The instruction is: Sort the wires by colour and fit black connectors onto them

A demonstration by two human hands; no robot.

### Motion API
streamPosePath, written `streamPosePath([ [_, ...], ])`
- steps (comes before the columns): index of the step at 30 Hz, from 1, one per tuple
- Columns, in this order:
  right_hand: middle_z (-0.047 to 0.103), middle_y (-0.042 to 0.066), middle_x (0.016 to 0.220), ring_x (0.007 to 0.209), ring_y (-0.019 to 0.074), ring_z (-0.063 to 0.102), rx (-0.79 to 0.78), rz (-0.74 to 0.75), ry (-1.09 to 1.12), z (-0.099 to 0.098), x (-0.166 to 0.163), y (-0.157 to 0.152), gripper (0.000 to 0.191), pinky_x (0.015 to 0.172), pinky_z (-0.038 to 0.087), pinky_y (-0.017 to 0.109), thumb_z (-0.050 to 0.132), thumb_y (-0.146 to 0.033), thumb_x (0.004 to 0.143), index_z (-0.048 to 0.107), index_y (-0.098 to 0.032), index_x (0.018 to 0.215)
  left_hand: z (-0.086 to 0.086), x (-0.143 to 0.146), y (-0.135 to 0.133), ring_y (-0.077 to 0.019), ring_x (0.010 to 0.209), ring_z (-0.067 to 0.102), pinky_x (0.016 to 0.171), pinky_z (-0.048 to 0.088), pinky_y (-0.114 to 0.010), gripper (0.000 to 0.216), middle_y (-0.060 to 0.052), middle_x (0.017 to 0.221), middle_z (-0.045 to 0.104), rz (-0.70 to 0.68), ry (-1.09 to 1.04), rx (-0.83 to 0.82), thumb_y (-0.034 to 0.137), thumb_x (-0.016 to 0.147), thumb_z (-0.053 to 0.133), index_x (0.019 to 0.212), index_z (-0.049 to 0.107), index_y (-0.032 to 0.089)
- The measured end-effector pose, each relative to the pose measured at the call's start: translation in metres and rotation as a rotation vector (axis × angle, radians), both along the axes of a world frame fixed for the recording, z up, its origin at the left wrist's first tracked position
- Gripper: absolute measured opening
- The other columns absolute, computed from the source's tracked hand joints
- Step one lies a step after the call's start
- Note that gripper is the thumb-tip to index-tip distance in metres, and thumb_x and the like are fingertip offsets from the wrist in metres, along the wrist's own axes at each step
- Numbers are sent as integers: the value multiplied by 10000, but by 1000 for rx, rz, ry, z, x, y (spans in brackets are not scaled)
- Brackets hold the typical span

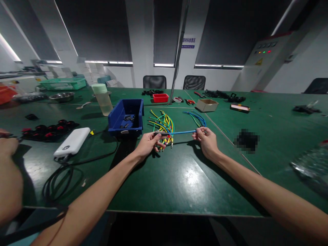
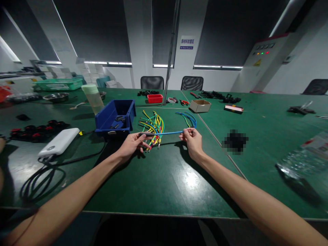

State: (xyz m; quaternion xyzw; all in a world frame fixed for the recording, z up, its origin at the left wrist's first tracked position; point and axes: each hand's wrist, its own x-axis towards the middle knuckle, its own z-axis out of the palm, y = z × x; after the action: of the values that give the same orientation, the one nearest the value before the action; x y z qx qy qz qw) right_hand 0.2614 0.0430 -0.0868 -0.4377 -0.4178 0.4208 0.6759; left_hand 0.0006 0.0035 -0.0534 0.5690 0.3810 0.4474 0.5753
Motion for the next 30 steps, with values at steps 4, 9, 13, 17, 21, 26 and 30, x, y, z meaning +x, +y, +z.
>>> streamPosePath([
  [4, 616, -14, 650, 568, 107, 619, -30, 13, -5, 0, 0, 0, 371, 512, 510, 190, 784, -422, 625, 559, -182, 796, -2, 0, 0, -151, 664, 682, 405, 432, -156, 398, -172, 1134, 650, 11, 38, 48, 417, 832, 606, 1083, 631, 110],
  [9, 626, -1, 653, 561, 109, 612, -57, 34, 19, 1, 1, -2, 328, 503, 514, 192, 759, -426, 666, 560, -184, 764, -2, 0, 0, -157, 667, 682, 415, 429, -160, 427, -153, 1086, 673, 4, 90, 83, 428, 821, 614, 1121, 622, 124],
  [13, 640, 23, 646, 553, 120, 616, -61, 22, 24, 2, 0, -4, 289, 498, 520, 204, 714, -424, 717, 564, -181, 763, -1, 0, 0, -162, 663, 683, 418, 437, -176, 435, -153, 1098, 668, 9, 86, 75, 451, 808, 621, 1097, 629, 126],
  [17, 641, 25, 652, 550, 125, 621, -63, 11, 31, 4, -1, -4, 265, 490, 525, 211, 700, -410, 733, 578, -179, 779, -2, 0, 0, -160, 664, 681, 418, 427, -171, 473, -157, 1095, 669, 5, 92, 77, 487, 791, 629, 1094, 631, 124],
  [21, 639, 29, 637, 545, 128, 624, -68, -9, 40, 5, -1, -4, 255, 483, 525, 210, 676, -409, 755, 597, -171, 800, -1, 0, -2, -171, 664, 678, 430, 425, -176, 481, -125, 926, 704, 0, 130, 119, 489, 809, 605, 1130, 625, 131],
  [26, 640, 40, 624, 535, 130, 620, -63, -13, 64, 5, 0, -4, 255, 474, 521, 215, 660, -407, 773, 613, -160, 816, 2, 0, -5, -164, 655, 673, 441, 423, -184, 455, -117, 944, 697, -16, 161, 130, 481, 811, 602, 1112, 641, 142],
  [30, 631, 39, 600, 526, 135, 618, -65, -10, 67, 7, -1, -5, 265, 464, 512, 215, 656, -414, 778, 615, -156, 823, 1, -1, -5, -163, 655, 673, 452, 427, -195, 451, -125, 965, 695, -18, 158, 132, 464, 820, 600, 1134, 632, 142],
])
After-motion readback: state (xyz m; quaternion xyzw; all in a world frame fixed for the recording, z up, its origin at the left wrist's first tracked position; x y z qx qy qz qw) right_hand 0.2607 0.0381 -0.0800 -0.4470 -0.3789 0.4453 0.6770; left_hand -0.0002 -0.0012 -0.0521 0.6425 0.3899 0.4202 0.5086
